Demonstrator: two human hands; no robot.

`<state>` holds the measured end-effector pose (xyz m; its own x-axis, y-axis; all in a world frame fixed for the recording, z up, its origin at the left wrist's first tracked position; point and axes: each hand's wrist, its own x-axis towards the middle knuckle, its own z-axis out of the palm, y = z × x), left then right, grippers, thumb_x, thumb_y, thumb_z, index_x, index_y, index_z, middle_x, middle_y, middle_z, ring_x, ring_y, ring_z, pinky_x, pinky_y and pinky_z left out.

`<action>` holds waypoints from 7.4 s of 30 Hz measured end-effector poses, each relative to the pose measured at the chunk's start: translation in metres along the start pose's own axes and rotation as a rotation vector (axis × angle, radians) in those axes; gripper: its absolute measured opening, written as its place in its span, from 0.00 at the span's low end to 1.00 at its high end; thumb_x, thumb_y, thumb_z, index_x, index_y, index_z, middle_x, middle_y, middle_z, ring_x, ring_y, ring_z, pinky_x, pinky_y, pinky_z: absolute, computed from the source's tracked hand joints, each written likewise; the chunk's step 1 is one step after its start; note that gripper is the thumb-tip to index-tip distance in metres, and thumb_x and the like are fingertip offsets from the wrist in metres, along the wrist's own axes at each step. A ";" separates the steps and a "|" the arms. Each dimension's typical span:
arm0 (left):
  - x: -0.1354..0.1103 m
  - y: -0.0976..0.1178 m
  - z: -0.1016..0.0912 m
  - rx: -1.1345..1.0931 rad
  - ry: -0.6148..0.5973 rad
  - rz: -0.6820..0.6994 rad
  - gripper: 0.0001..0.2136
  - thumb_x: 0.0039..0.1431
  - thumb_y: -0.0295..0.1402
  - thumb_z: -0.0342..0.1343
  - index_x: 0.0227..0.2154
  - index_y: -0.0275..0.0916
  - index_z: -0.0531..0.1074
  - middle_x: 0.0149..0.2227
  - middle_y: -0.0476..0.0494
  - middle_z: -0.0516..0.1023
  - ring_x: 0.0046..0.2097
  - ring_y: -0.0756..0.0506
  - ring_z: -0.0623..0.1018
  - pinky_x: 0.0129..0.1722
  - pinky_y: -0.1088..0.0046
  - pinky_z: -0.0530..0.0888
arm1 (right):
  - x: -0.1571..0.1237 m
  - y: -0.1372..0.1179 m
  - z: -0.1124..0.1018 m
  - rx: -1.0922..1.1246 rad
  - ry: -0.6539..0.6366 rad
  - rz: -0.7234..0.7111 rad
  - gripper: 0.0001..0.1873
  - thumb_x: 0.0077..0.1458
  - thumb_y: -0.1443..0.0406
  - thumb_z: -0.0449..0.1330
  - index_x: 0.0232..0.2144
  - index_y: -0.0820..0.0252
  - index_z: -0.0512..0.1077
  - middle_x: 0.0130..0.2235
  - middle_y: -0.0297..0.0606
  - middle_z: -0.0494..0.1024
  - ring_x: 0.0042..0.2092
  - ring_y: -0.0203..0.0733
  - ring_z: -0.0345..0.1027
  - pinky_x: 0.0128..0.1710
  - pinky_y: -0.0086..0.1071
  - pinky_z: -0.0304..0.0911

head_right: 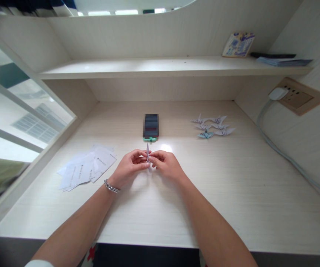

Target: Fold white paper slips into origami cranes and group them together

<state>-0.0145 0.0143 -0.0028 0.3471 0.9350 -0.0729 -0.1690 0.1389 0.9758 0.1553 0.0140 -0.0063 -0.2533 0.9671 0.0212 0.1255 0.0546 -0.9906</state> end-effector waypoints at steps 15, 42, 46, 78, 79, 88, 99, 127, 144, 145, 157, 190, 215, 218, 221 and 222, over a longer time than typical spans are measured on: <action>0.000 -0.001 0.000 0.064 0.016 0.019 0.16 0.40 0.29 0.66 0.32 0.34 0.68 0.42 0.39 0.75 0.43 0.43 0.77 0.43 0.62 0.74 | -0.002 -0.001 -0.001 0.009 -0.027 0.000 0.14 0.50 0.59 0.60 0.36 0.62 0.74 0.35 0.41 0.78 0.35 0.42 0.72 0.35 0.33 0.66; -0.005 -0.001 0.012 0.196 0.023 0.176 0.11 0.45 0.28 0.63 0.33 0.35 0.70 0.54 0.37 0.66 0.51 0.42 0.72 0.52 0.60 0.70 | 0.001 0.009 0.008 -0.129 0.147 -0.027 0.08 0.47 0.69 0.54 0.29 0.61 0.72 0.30 0.35 0.76 0.33 0.40 0.69 0.32 0.30 0.62; 0.000 -0.001 0.007 0.055 0.127 0.131 0.13 0.49 0.32 0.61 0.38 0.35 0.70 0.49 0.37 0.71 0.47 0.43 0.75 0.47 0.62 0.72 | -0.003 0.008 0.008 -0.105 0.177 -0.079 0.08 0.49 0.70 0.53 0.32 0.60 0.70 0.31 0.35 0.76 0.31 0.38 0.69 0.31 0.30 0.62; 0.004 -0.008 -0.002 0.025 0.090 -0.053 0.14 0.50 0.40 0.59 0.31 0.31 0.76 0.27 0.42 0.75 0.28 0.51 0.72 0.29 0.76 0.68 | 0.001 0.007 0.009 0.144 0.194 0.022 0.06 0.40 0.70 0.59 0.26 0.62 0.74 0.24 0.33 0.74 0.27 0.36 0.65 0.26 0.28 0.59; 0.004 -0.009 -0.002 0.029 0.092 -0.056 0.14 0.50 0.40 0.59 0.30 0.31 0.76 0.27 0.42 0.75 0.29 0.51 0.72 0.29 0.76 0.68 | 0.001 0.008 0.009 0.125 0.199 0.015 0.07 0.39 0.70 0.60 0.26 0.62 0.74 0.25 0.33 0.75 0.28 0.36 0.66 0.27 0.28 0.59; 0.004 -0.011 -0.002 0.127 0.103 -0.028 0.13 0.51 0.41 0.58 0.28 0.32 0.74 0.25 0.43 0.75 0.28 0.50 0.72 0.30 0.75 0.69 | -0.001 0.010 0.012 0.033 0.217 -0.015 0.05 0.41 0.68 0.61 0.26 0.61 0.72 0.25 0.33 0.73 0.28 0.37 0.64 0.26 0.28 0.58; 0.000 -0.001 0.001 0.050 0.077 0.028 0.12 0.43 0.33 0.65 0.31 0.33 0.76 0.29 0.42 0.77 0.31 0.49 0.74 0.32 0.73 0.70 | -0.005 0.003 0.010 0.031 0.224 -0.112 0.11 0.39 0.63 0.66 0.27 0.61 0.71 0.27 0.34 0.74 0.30 0.39 0.66 0.28 0.29 0.60; 0.004 -0.003 -0.001 0.046 0.275 0.020 0.13 0.48 0.41 0.61 0.29 0.34 0.73 0.24 0.46 0.74 0.27 0.51 0.73 0.29 0.75 0.70 | 0.001 0.004 0.009 0.345 0.264 0.080 0.18 0.48 0.53 0.60 0.33 0.61 0.74 0.30 0.38 0.77 0.30 0.41 0.72 0.28 0.32 0.69; 0.000 0.000 0.002 0.087 0.098 -0.013 0.13 0.46 0.38 0.62 0.32 0.33 0.74 0.32 0.41 0.77 0.33 0.47 0.76 0.34 0.71 0.73 | 0.000 0.007 0.006 0.126 0.251 -0.055 0.17 0.46 0.63 0.63 0.41 0.60 0.71 0.33 0.40 0.78 0.36 0.43 0.72 0.34 0.35 0.67; 0.001 0.000 0.002 0.100 0.110 -0.006 0.13 0.46 0.38 0.62 0.31 0.33 0.74 0.31 0.41 0.77 0.33 0.47 0.76 0.34 0.71 0.73 | -0.001 0.007 0.007 0.121 0.237 -0.069 0.17 0.47 0.63 0.63 0.41 0.60 0.71 0.33 0.40 0.77 0.35 0.42 0.72 0.34 0.35 0.67; 0.001 0.001 0.002 0.124 0.160 0.004 0.13 0.46 0.37 0.63 0.31 0.32 0.74 0.30 0.41 0.77 0.33 0.47 0.76 0.33 0.70 0.76 | -0.002 0.002 0.009 0.074 0.319 -0.123 0.12 0.46 0.63 0.63 0.35 0.59 0.73 0.33 0.38 0.76 0.34 0.41 0.71 0.33 0.33 0.67; 0.000 -0.004 0.001 0.020 -0.009 -0.222 0.17 0.50 0.43 0.59 0.27 0.30 0.71 0.29 0.37 0.77 0.32 0.43 0.79 0.30 0.70 0.75 | -0.002 -0.003 0.006 0.155 0.342 0.000 0.16 0.43 0.61 0.64 0.35 0.62 0.71 0.29 0.41 0.79 0.30 0.43 0.73 0.27 0.31 0.67; 0.001 -0.006 0.000 0.171 -0.055 -0.215 0.13 0.48 0.38 0.61 0.27 0.30 0.71 0.25 0.37 0.78 0.28 0.47 0.78 0.30 0.72 0.74 | -0.002 0.000 0.004 0.103 0.353 0.019 0.13 0.44 0.61 0.64 0.34 0.61 0.71 0.29 0.40 0.79 0.30 0.43 0.73 0.27 0.31 0.66; 0.001 -0.007 0.000 0.149 -0.063 -0.222 0.13 0.48 0.38 0.61 0.27 0.30 0.71 0.26 0.38 0.78 0.29 0.47 0.78 0.31 0.71 0.74 | -0.002 -0.001 0.004 0.094 0.350 0.020 0.13 0.44 0.61 0.63 0.34 0.61 0.71 0.29 0.40 0.79 0.30 0.43 0.73 0.28 0.31 0.66; 0.001 -0.007 0.000 0.143 -0.055 -0.218 0.14 0.48 0.39 0.61 0.27 0.30 0.71 0.26 0.38 0.78 0.29 0.46 0.78 0.31 0.70 0.74 | -0.003 -0.003 0.004 0.092 0.336 0.024 0.14 0.44 0.60 0.64 0.34 0.61 0.71 0.29 0.41 0.80 0.31 0.43 0.74 0.28 0.32 0.67; 0.001 -0.007 0.001 0.146 -0.045 -0.212 0.14 0.48 0.40 0.61 0.27 0.31 0.71 0.26 0.38 0.78 0.30 0.46 0.78 0.31 0.70 0.74 | -0.003 -0.003 0.004 0.091 0.334 0.025 0.15 0.44 0.59 0.63 0.34 0.61 0.71 0.30 0.41 0.80 0.31 0.44 0.74 0.29 0.32 0.67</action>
<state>-0.0125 0.0136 -0.0092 0.4017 0.8741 -0.2730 0.0458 0.2786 0.9593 0.1517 0.0101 -0.0037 0.0790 0.9966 0.0250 0.0375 0.0221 -0.9991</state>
